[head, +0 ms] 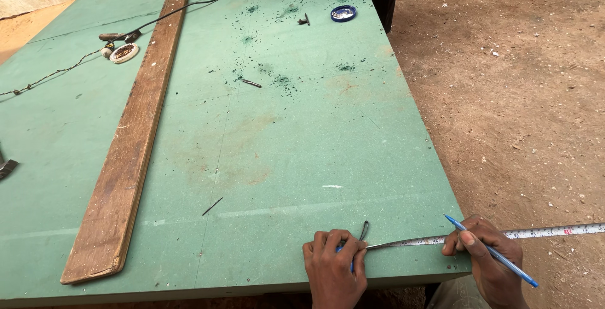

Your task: The person kneels at a large green board resting on a low support and measures along its edge with a tape measure, holding the tape in place with one hand while marking points and lines on the board with a pen. They reposition the tape measure repeatedly to mark several locations along the board edge.

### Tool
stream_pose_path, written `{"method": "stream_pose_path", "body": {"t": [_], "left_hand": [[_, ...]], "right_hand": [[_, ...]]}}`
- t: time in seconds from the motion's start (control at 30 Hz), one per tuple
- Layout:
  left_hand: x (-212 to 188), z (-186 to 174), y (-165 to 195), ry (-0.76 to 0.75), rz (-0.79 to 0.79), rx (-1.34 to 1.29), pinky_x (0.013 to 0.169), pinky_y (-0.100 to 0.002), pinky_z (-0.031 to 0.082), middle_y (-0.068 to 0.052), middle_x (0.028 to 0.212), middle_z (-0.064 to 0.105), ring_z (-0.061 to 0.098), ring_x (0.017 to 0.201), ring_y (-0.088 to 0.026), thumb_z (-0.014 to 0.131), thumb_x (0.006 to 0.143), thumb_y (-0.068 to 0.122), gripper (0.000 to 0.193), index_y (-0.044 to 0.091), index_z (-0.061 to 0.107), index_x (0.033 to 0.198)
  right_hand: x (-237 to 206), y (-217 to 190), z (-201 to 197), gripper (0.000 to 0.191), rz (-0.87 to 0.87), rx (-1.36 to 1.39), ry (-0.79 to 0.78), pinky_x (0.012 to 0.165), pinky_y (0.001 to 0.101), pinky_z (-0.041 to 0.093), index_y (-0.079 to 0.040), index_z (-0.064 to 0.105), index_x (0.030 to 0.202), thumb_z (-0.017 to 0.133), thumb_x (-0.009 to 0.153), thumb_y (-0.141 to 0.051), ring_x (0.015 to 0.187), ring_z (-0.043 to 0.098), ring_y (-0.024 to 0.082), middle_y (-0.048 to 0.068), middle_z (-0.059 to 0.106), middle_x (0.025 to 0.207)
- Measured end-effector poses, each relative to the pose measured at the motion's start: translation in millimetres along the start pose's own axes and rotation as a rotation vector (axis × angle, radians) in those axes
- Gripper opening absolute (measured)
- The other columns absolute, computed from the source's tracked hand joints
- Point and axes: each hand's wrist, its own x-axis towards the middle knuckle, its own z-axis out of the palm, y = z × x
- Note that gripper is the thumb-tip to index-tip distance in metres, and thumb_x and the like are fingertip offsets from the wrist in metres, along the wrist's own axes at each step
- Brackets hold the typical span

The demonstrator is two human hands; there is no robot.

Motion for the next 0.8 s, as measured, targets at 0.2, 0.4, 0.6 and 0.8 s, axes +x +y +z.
{"method": "stream_pose_path", "body": {"t": [0.2,0.4,0.6,0.8], "left_hand": [[1.8,1.3,-1.1,-0.002,-0.001,0.013,0.078,-0.044,0.038,-0.001,0.096,0.064,0.058,0.098,-0.023,0.081,0.083,0.015,0.005,0.015,0.080,0.087],[1.4,1.9,-2.5,-0.010,0.000,0.009,0.076,-0.044,0.038,-0.001,0.098,0.065,0.058,0.095,-0.022,0.081,0.082,0.015,0.005,0.015,0.080,0.087],[0.3,2.7,-4.2,-0.006,0.003,0.012,0.076,-0.044,0.038,-0.001,0.097,0.065,0.058,0.095,-0.022,0.081,0.084,0.016,0.003,0.015,0.079,0.087],[1.0,4.5,-4.6,-0.031,-0.014,-0.006,0.076,-0.043,0.037,-0.001,0.097,0.065,0.058,0.094,-0.022,0.081,0.084,0.015,0.003,0.015,0.080,0.087]], "right_hand": [[2.6,4.1,-0.8,0.028,-0.001,-0.014,0.002,0.070,0.0414,0.054,0.009,0.063,0.079,0.061,0.101,-0.009,0.078,0.068,0.028,0.022,0.063,0.081],[1.2,7.0,-1.4,0.026,0.003,-0.023,0.001,0.069,0.0411,0.056,0.008,0.064,0.079,0.061,0.100,-0.008,0.077,0.069,0.027,0.022,0.064,0.081],[1.9,8.5,-1.5,0.026,-0.008,-0.040,-0.002,0.068,0.0405,0.056,0.008,0.064,0.080,0.061,0.100,-0.008,0.076,0.068,0.026,0.022,0.064,0.080],[1.7,11.0,-2.7,0.027,0.007,-0.065,0.020,0.065,0.0412,0.057,0.008,0.066,0.081,0.060,0.101,-0.009,0.075,0.070,0.026,0.023,0.063,0.081]]}}
